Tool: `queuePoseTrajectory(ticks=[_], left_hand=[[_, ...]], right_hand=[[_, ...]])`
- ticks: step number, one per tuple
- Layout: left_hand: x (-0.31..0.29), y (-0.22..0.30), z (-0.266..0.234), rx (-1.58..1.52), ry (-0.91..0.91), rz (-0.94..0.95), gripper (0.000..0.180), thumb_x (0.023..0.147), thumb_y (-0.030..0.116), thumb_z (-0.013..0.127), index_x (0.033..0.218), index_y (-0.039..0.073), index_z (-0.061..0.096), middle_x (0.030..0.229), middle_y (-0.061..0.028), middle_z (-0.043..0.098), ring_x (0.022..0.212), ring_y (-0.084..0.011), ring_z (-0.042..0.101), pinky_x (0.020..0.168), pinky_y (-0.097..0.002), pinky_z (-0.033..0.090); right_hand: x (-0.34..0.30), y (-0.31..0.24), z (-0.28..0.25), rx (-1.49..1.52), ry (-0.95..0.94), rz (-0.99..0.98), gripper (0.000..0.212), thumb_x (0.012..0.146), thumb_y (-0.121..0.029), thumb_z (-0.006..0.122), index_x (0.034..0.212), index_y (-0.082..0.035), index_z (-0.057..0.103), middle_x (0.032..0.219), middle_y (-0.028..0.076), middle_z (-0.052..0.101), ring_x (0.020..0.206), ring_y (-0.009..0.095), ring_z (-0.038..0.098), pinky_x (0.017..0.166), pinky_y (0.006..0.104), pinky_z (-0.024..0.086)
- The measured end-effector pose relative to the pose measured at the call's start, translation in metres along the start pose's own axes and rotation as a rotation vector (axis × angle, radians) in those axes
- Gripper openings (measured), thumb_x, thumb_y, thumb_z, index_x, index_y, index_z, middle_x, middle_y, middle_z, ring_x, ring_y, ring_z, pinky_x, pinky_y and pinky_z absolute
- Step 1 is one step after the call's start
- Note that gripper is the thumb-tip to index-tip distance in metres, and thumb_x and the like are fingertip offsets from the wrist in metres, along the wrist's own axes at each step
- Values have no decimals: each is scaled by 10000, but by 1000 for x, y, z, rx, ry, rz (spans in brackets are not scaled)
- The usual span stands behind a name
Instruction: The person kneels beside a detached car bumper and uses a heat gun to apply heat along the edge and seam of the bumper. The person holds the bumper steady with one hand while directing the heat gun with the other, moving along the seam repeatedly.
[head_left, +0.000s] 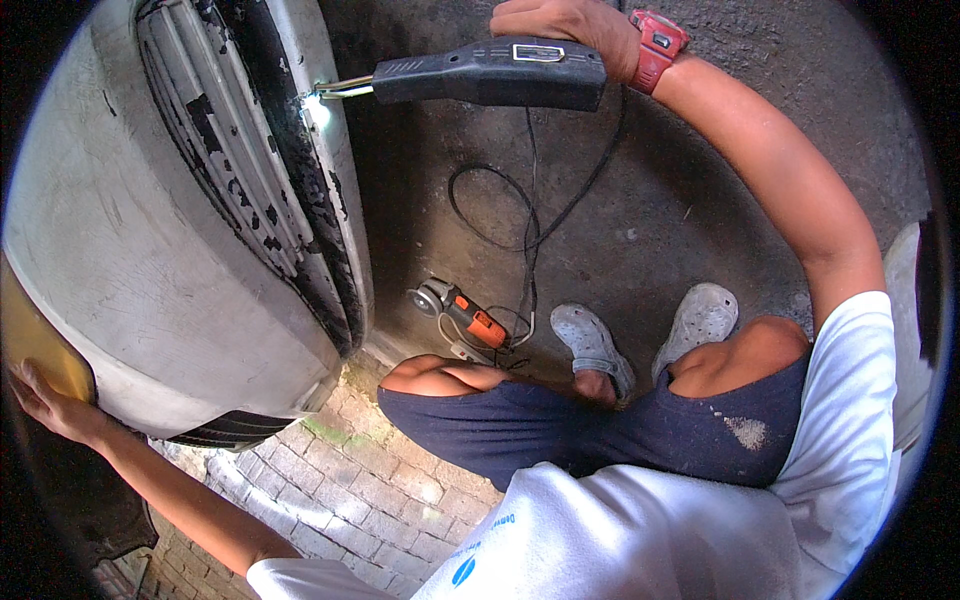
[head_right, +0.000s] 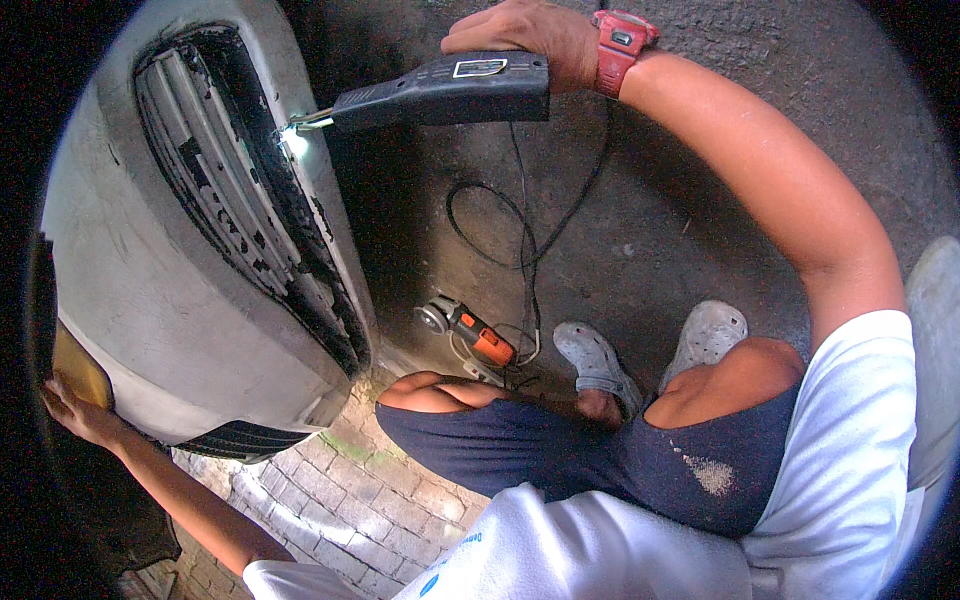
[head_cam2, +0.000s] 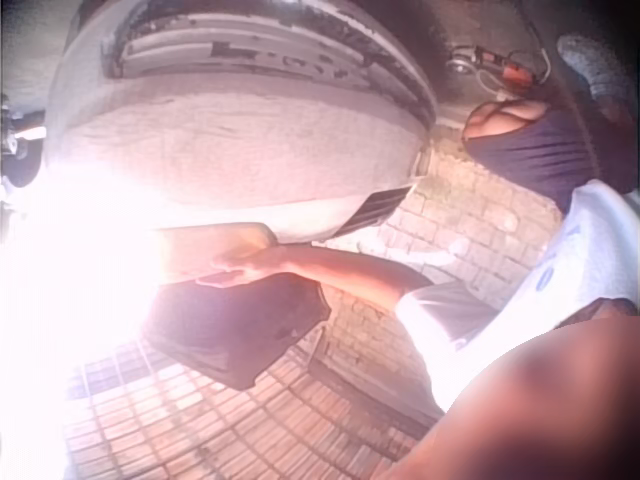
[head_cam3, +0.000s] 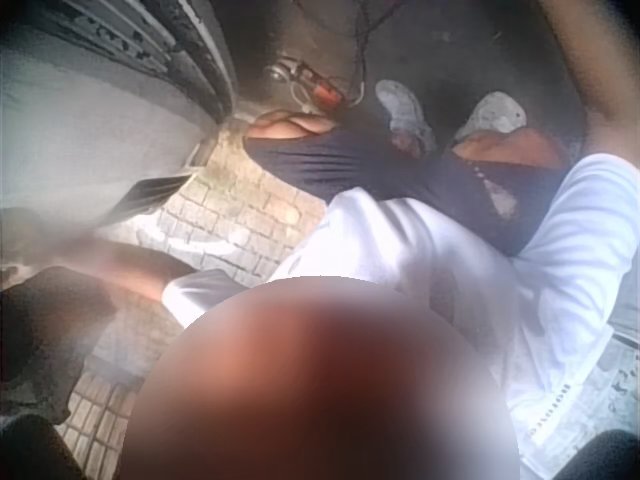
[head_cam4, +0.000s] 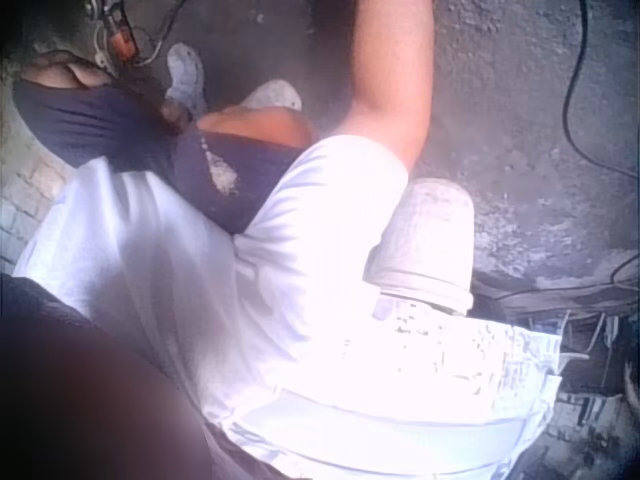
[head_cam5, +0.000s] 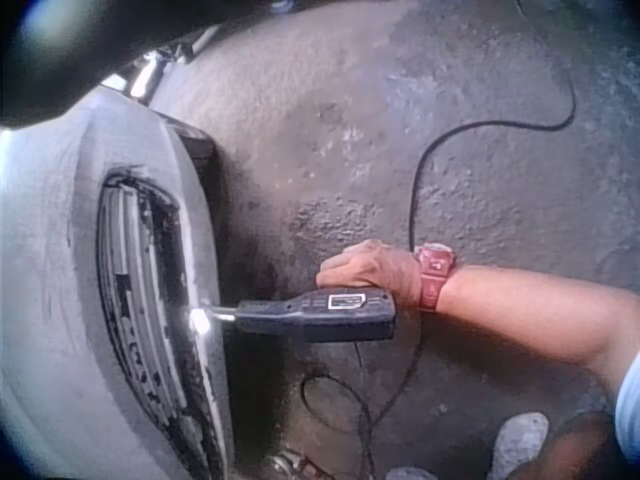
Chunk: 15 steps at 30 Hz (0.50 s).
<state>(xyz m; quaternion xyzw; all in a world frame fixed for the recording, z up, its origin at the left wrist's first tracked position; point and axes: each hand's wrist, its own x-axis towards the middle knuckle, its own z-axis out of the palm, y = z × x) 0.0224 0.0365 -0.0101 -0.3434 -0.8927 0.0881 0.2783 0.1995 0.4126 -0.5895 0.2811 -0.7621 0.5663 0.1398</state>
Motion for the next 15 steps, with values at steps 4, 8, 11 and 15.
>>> queuePoseTrajectory(ticks=[4,8,11,15], left_hand=[[2,1,-2,27,-26,24,718,1063,432,647,1502,-116,497,1536,-284,537,1403,-353,538,1206,-431,394],[0,2,-1,25,-16,4,715,1064,420,648,1500,-124,491,1540,-282,535,1416,-345,532,1212,-425,390],[-2,-1,0,-8,1,-29,711,1063,409,654,1497,-130,490,1541,-278,536,1411,-341,536,1212,-429,390],[-1,-10,0,-32,22,-41,704,1060,402,662,1492,-129,498,1543,-273,536,1401,-341,541,1208,-439,395]], right_hand=[[0,0,0,7,-2,-3,114,910,-151,637,914,-58,571,856,125,593,834,366,672,728,449,526],[0,1,1,10,1,-5,113,915,-150,635,914,-57,570,856,125,592,833,366,671,726,449,523],[0,2,1,4,1,2,114,916,-150,634,912,-57,569,855,126,592,834,367,671,725,450,521],[0,2,0,6,-5,2,117,915,-153,635,909,-56,570,853,127,595,835,370,671,723,453,520]])
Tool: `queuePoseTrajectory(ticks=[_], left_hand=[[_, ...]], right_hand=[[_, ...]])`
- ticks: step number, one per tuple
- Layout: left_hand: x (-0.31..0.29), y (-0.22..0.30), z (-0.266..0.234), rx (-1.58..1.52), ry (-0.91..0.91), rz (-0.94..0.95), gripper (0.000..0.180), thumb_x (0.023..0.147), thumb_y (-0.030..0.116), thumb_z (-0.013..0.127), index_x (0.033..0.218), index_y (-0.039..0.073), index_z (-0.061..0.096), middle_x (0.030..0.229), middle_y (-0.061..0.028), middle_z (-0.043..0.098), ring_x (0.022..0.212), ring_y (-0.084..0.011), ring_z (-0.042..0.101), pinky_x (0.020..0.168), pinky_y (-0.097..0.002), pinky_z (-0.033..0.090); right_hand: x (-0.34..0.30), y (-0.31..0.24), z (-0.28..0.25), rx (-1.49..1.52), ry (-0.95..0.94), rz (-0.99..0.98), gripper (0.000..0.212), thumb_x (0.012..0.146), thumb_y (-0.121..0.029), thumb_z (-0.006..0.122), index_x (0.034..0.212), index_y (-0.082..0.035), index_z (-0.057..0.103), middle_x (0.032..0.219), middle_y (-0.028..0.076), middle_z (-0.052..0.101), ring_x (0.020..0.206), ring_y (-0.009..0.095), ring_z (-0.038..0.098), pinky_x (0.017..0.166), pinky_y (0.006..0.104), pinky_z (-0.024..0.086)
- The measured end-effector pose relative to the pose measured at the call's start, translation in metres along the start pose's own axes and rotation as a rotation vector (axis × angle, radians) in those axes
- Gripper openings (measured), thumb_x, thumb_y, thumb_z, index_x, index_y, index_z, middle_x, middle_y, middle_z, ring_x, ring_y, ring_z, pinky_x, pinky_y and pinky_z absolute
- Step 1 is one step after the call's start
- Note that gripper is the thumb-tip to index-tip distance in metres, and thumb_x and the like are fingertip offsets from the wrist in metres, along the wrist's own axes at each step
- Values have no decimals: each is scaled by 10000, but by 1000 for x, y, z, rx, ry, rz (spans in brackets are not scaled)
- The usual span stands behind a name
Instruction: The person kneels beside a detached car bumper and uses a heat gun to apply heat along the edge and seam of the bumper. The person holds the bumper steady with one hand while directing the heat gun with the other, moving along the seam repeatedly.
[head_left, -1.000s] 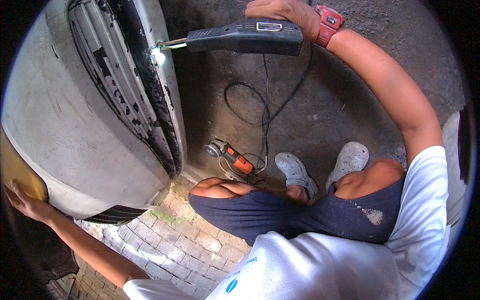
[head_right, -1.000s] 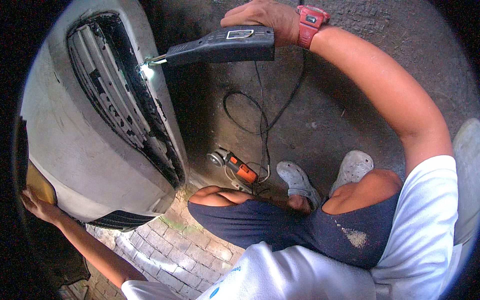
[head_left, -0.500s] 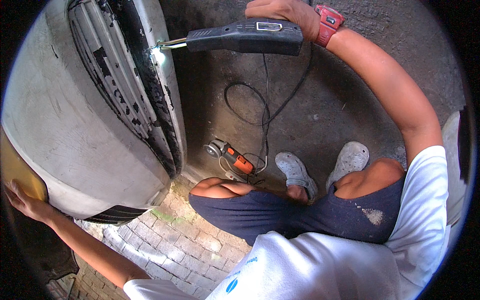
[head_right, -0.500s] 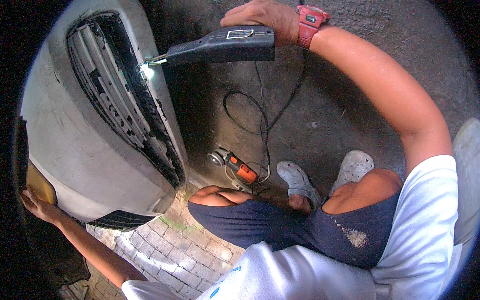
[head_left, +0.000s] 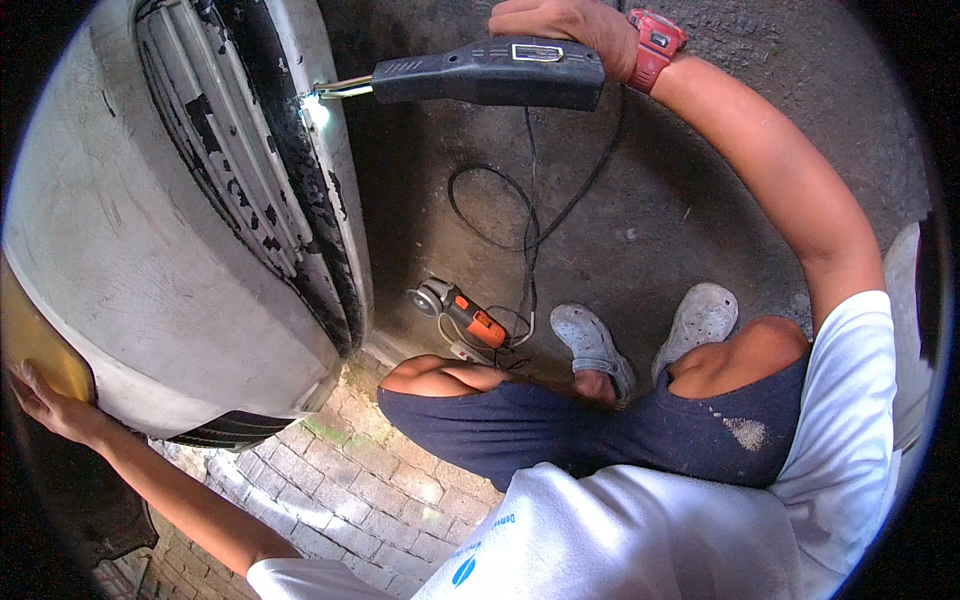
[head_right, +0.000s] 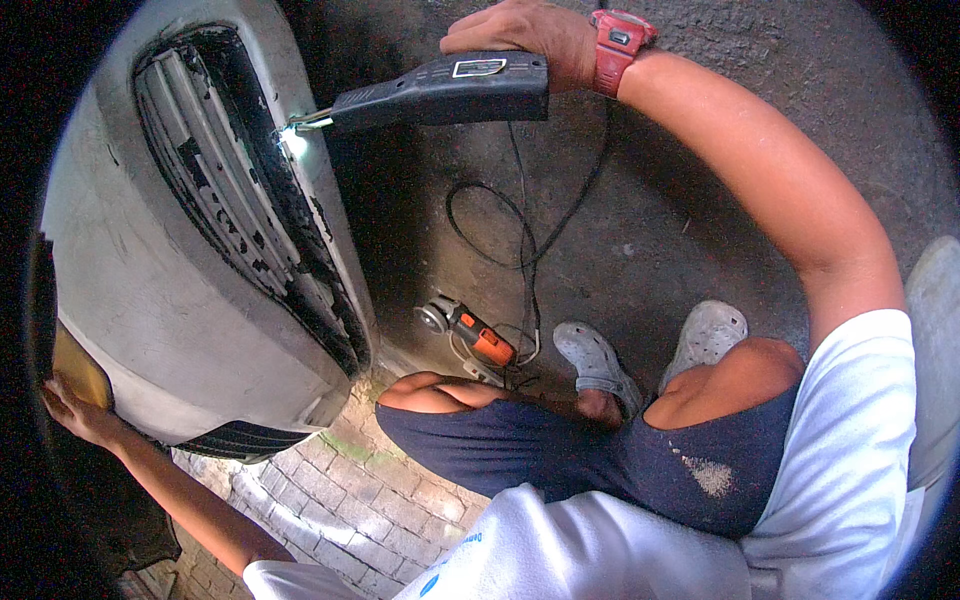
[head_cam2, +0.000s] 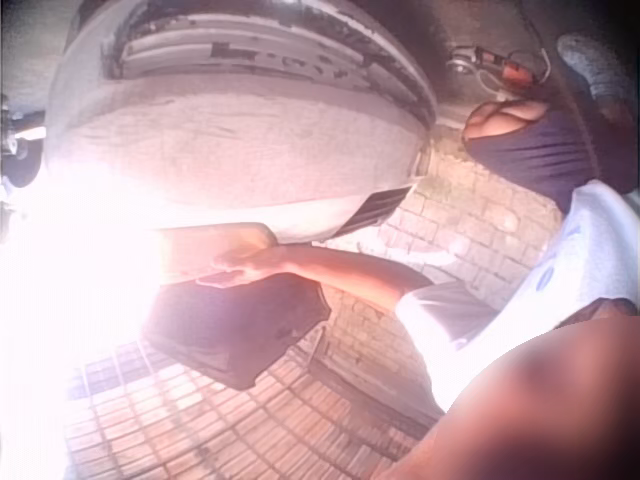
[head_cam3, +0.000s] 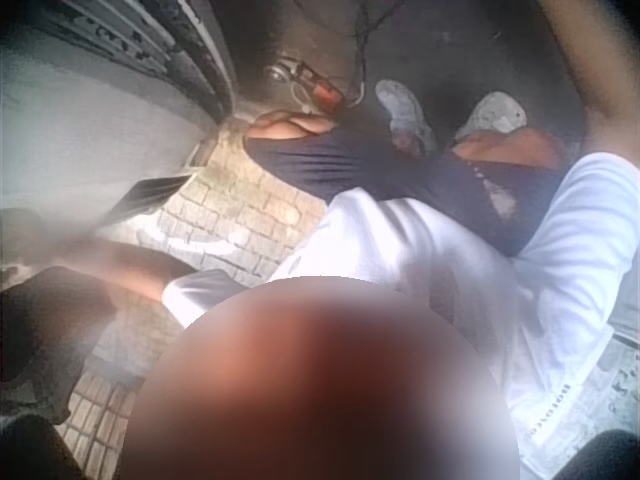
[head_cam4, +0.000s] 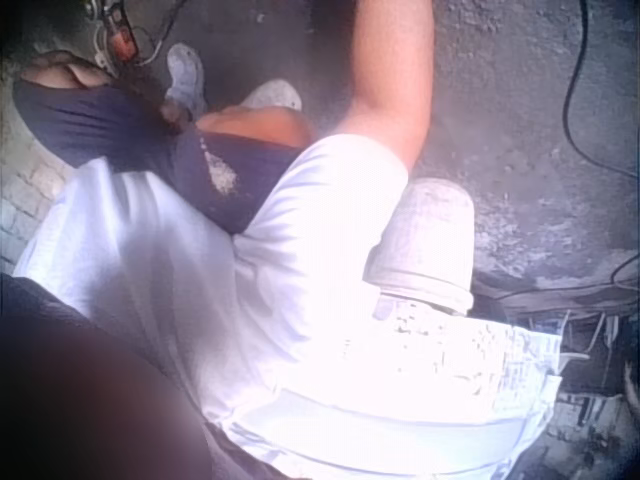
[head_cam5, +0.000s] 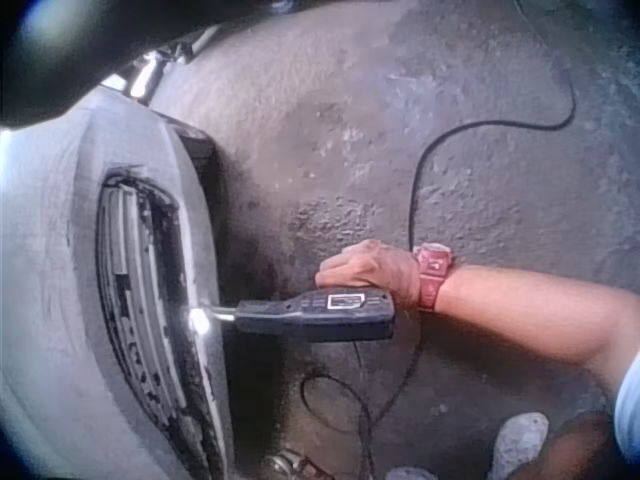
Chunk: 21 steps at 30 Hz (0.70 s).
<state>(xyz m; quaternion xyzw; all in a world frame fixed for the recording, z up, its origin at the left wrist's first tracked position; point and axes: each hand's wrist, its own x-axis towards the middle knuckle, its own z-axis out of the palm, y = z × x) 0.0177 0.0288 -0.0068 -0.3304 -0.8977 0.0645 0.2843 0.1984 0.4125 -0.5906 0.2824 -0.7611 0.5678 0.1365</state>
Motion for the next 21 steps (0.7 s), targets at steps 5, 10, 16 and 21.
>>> queuePoseTrajectory(ticks=[5,10,16,21], left_hand=[[1,-6,-4,90,-5,52,695,1058,413,663,1478,-123,521,1523,-273,551,1387,-357,547,1202,-446,401],[2,-1,-2,91,-6,36,702,1058,422,660,1480,-121,520,1514,-271,560,1387,-359,548,1201,-449,402],[1,7,-2,55,-36,21,711,1060,428,657,1490,-118,509,1518,-270,558,1387,-351,551,1204,-447,402],[1,-1,-2,75,-16,41,717,1064,424,652,1507,-116,489,1533,-274,543,1402,-349,543,1213,-444,393]], right_hand=[[1,-1,0,-5,1,-10,119,911,-154,638,903,-56,569,853,128,597,835,371,671,722,455,519],[1,0,1,-1,13,-16,120,908,-154,639,899,-57,568,852,128,598,830,371,670,721,455,520],[0,0,1,1,9,-11,113,908,-153,637,906,-57,576,852,127,599,829,371,671,723,454,522],[0,1,2,6,6,-14,109,910,-153,634,920,-57,582,861,128,602,840,371,675,730,451,526]])
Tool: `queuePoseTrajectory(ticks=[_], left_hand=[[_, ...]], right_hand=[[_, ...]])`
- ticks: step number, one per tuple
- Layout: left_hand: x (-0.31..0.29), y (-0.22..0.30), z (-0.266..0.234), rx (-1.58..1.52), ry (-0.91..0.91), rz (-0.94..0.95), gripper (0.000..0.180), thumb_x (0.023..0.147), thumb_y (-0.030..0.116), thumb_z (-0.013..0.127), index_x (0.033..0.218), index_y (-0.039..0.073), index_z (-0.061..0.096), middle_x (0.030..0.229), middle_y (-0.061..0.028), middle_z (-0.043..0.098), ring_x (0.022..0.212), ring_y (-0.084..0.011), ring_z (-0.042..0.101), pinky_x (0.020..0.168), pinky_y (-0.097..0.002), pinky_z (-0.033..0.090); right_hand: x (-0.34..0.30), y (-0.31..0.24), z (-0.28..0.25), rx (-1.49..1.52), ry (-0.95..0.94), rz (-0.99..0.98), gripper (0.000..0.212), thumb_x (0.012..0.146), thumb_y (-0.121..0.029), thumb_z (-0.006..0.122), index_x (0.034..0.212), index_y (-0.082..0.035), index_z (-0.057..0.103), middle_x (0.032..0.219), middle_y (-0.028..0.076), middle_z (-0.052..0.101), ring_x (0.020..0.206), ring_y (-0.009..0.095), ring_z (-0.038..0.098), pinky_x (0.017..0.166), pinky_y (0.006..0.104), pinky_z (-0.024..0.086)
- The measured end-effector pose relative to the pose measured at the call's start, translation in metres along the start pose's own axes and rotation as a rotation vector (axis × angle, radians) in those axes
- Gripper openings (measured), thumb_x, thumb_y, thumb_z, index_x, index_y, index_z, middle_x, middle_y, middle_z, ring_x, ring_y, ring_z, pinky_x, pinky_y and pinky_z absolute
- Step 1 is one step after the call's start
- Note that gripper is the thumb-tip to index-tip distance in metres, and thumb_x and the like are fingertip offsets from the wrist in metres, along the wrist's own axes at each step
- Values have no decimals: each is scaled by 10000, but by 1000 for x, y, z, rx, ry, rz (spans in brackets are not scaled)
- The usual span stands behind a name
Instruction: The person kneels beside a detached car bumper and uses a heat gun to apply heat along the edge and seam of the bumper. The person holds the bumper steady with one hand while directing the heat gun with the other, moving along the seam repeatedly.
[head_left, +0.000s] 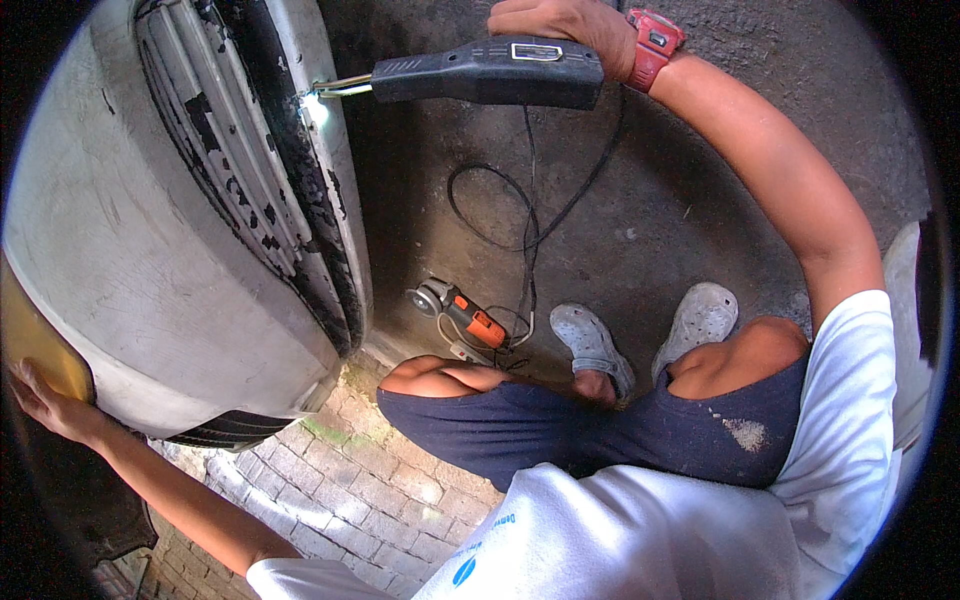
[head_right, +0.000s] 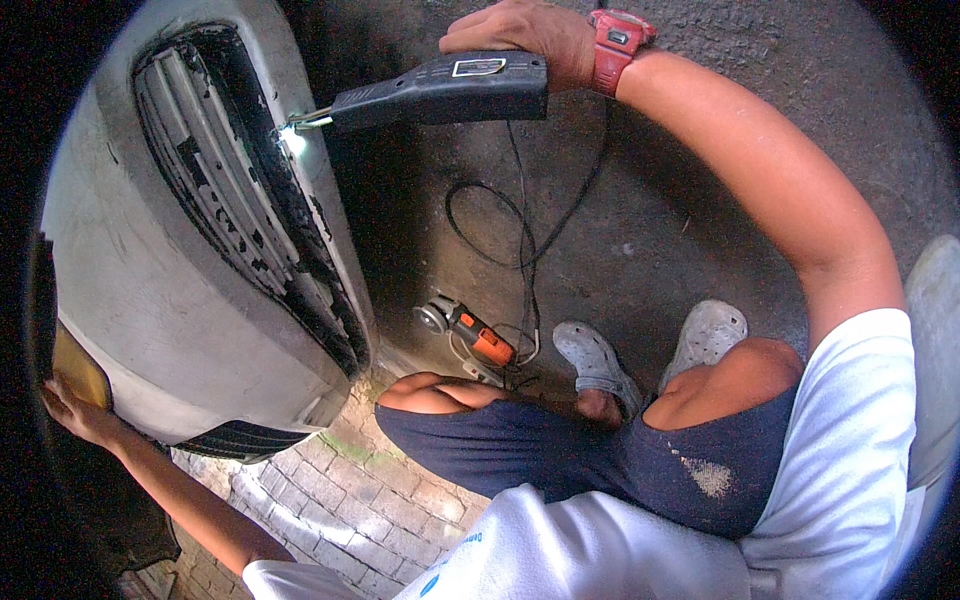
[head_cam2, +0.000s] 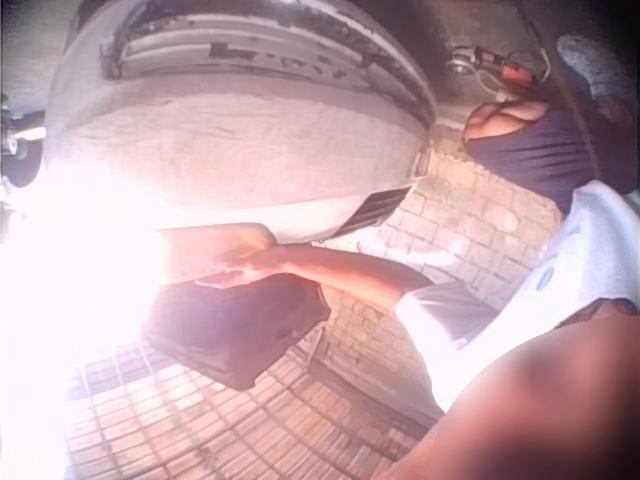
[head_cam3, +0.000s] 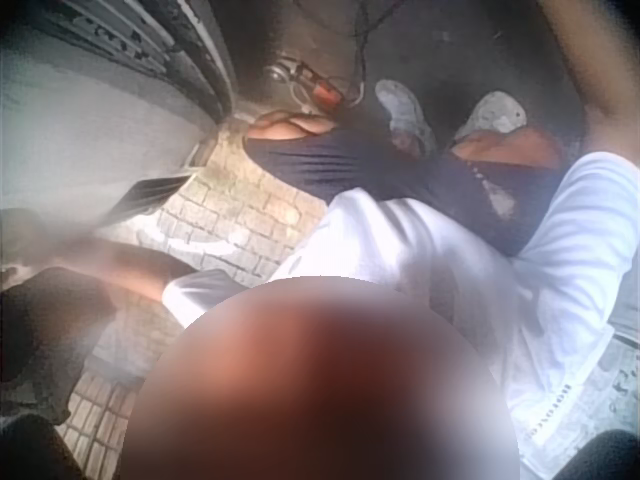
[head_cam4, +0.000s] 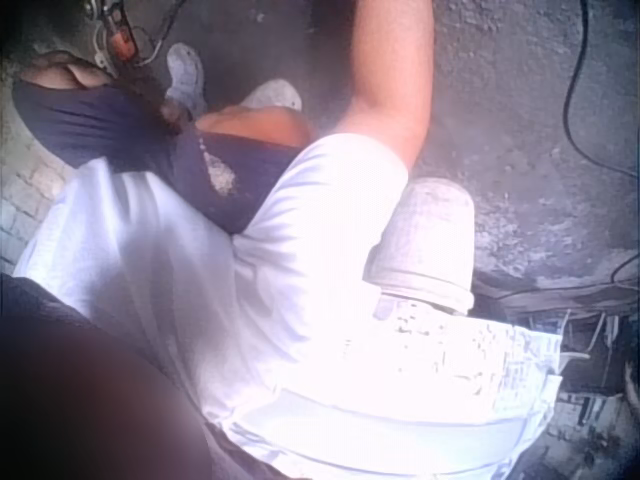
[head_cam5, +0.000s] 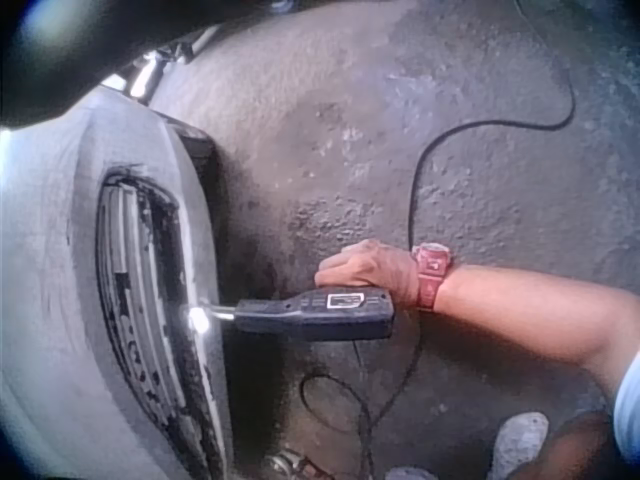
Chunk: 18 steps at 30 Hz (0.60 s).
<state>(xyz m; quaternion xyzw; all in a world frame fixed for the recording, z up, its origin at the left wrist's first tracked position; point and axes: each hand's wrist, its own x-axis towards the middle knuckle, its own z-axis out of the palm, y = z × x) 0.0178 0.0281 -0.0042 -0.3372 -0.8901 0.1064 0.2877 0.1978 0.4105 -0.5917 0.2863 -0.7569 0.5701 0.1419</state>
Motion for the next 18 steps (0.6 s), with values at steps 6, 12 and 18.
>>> queuePoseTrajectory(ticks=[6,12,18], left_hand=[[0,-7,-1,22,-4,2,740,1065,428,647,1527,-118,459,1570,-280,501,1430,-351,517,1223,-448,381],[-1,-6,2,-23,22,-42,773,1071,454,625,1543,-127,429,1587,-298,473,1445,-363,502,1228,-455,381],[-1,-2,0,15,-7,10,780,1072,445,632,1549,-131,412,1569,-316,482,1431,-374,514,1222,-457,396]], right_hand=[[-1,0,0,-17,-8,1,111,916,-154,629,924,-55,579,868,131,600,849,372,676,738,452,529],[-1,-1,-2,44,-19,20,137,939,-162,625,1028,-58,623,929,142,643,913,374,692,791,449,541],[1,-1,4,81,44,-1,264,959,-181,640,1198,-71,661,1057,136,710,1013,352,718,889,428,567]])
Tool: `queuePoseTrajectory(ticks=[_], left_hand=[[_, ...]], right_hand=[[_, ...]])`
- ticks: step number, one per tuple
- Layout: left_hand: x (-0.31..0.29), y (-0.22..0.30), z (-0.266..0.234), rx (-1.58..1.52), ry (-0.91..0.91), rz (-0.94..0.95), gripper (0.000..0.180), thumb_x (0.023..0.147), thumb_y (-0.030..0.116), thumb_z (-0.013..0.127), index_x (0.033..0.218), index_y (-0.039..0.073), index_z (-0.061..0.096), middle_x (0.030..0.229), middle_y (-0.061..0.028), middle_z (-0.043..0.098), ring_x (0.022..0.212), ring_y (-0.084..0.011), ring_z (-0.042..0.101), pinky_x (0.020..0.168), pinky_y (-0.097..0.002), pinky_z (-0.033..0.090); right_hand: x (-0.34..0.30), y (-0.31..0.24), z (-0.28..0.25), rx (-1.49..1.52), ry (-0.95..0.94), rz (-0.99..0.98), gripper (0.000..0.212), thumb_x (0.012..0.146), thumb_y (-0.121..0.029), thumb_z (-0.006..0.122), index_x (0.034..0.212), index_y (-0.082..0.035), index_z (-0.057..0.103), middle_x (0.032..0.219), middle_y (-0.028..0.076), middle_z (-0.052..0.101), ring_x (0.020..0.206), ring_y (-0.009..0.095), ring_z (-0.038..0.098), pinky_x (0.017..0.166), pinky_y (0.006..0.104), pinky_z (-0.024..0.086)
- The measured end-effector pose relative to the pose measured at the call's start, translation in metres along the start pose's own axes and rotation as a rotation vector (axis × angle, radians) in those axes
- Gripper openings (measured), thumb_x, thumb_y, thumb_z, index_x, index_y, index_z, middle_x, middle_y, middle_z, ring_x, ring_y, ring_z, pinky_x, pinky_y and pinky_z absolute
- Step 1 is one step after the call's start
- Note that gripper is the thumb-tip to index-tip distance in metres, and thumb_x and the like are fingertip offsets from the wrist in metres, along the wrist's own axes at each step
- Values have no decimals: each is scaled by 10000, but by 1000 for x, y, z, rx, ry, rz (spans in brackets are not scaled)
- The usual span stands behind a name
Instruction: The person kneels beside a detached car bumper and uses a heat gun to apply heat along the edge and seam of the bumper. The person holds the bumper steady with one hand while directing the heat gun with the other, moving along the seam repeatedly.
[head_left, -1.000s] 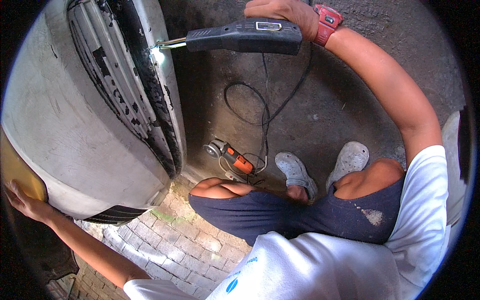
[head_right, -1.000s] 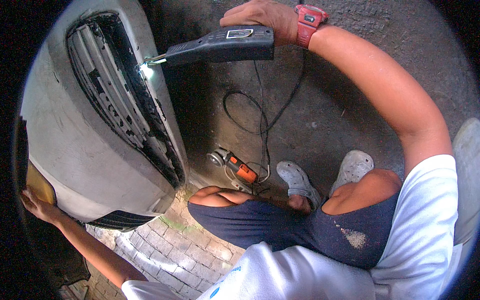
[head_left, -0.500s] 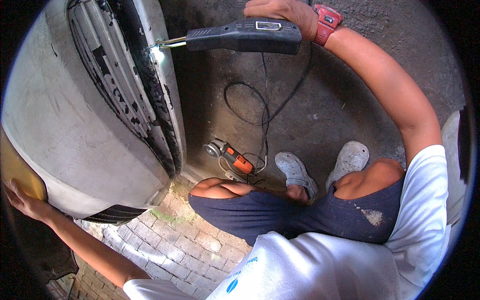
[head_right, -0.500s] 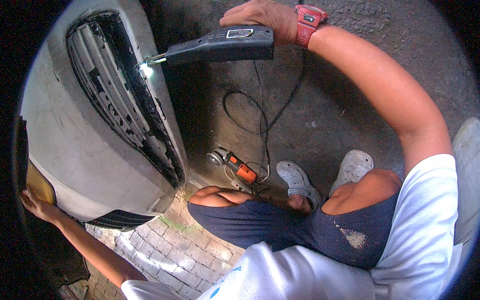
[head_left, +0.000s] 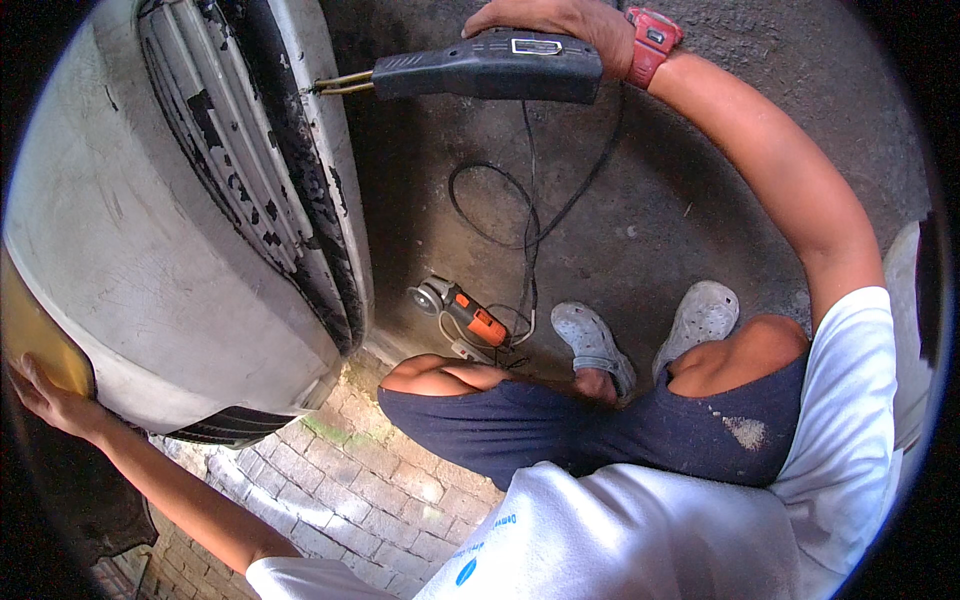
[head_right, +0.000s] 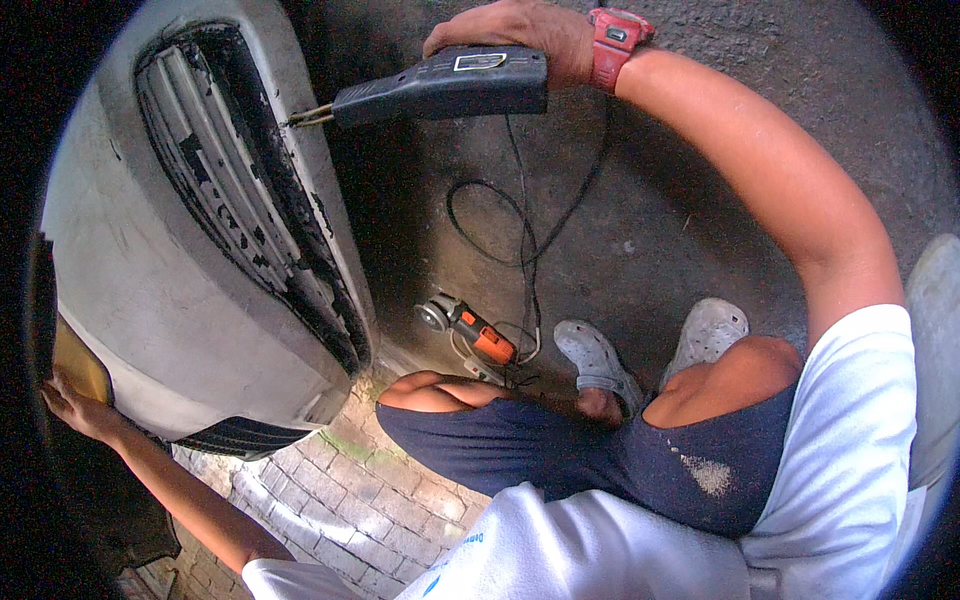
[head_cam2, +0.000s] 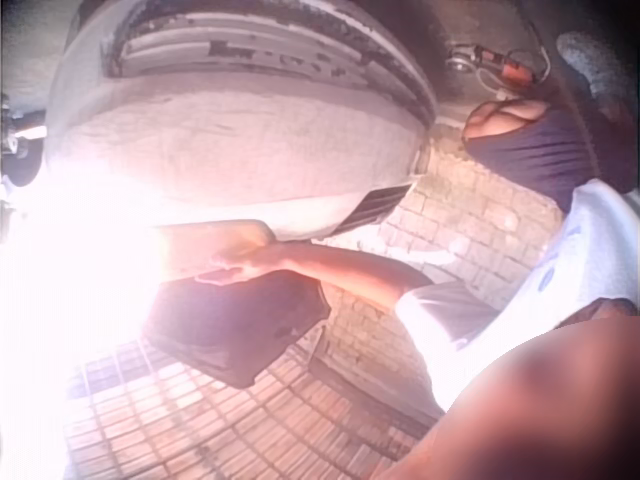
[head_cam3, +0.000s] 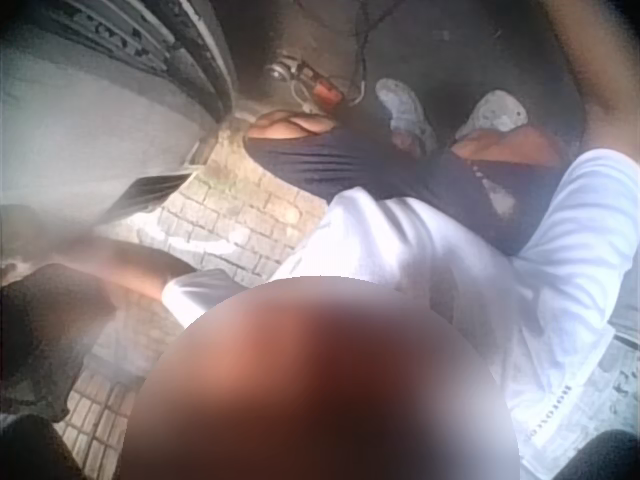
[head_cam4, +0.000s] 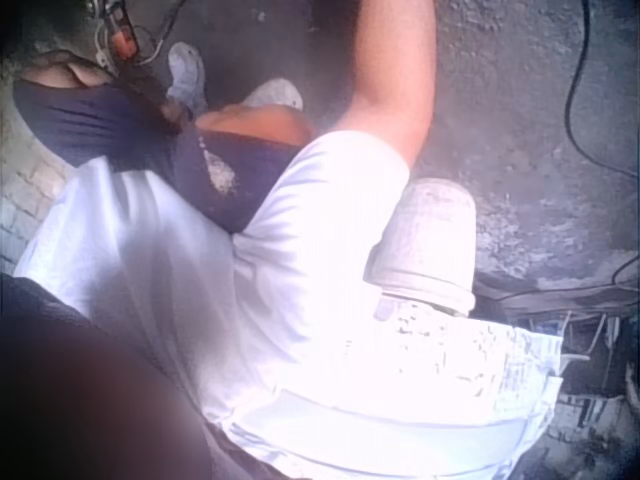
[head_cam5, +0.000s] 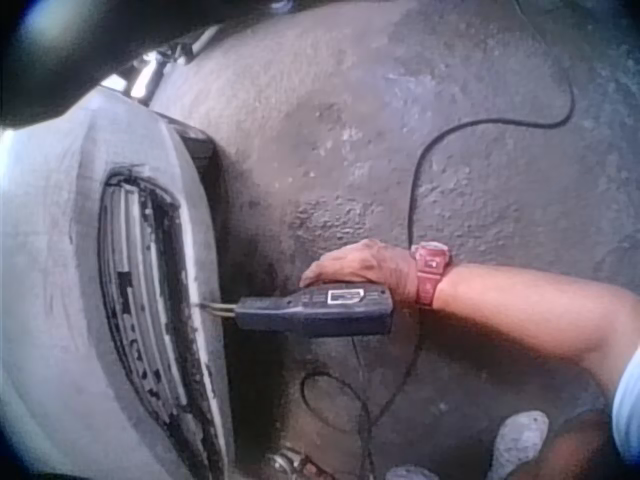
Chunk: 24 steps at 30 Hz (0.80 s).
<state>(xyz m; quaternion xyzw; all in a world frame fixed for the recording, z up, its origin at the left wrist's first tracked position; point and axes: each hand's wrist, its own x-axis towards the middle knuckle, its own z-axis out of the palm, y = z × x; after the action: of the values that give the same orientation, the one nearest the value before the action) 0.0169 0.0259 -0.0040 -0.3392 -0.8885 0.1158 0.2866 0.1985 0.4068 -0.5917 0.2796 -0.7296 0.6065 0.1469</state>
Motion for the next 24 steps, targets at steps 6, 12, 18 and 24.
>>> queuePoseTrajectory(ticks=[6,12,18,24], left_hand=[[-1,1,0,11,15,-12,746,1077,435,627,1529,-129,441,1562,-305,495,1422,-365,525,1209,-455,411],[-1,1,1,5,12,-15,744,1077,434,628,1528,-127,441,1558,-304,499,1418,-364,528,1207,-456,413],[-3,2,1,3,15,-18,741,1076,432,629,1527,-126,442,1555,-303,502,1413,-364,532,1204,-457,416],[-3,1,1,2,14,-22,739,1076,431,629,1527,-124,442,1552,-302,505,1409,-363,535,1201,-459,418]], right_hand=[[0,-1,-4,-25,-56,14,256,959,-170,643,1198,-79,661,1057,133,710,1011,348,719,889,425,567],[-1,-1,-3,-57,-51,4,240,961,-165,640,1183,-77,658,1030,129,697,987,349,714,870,428,567],[-2,-1,-3,-63,-55,4,235,959,-168,643,1174,-76,656,1024,129,690,981,346,711,861,429,568],[-1,-1,-2,-67,-60,-8,230,959,-166,642,1170,-74,652,1016,129,685,969,347,710,850,428,569]])
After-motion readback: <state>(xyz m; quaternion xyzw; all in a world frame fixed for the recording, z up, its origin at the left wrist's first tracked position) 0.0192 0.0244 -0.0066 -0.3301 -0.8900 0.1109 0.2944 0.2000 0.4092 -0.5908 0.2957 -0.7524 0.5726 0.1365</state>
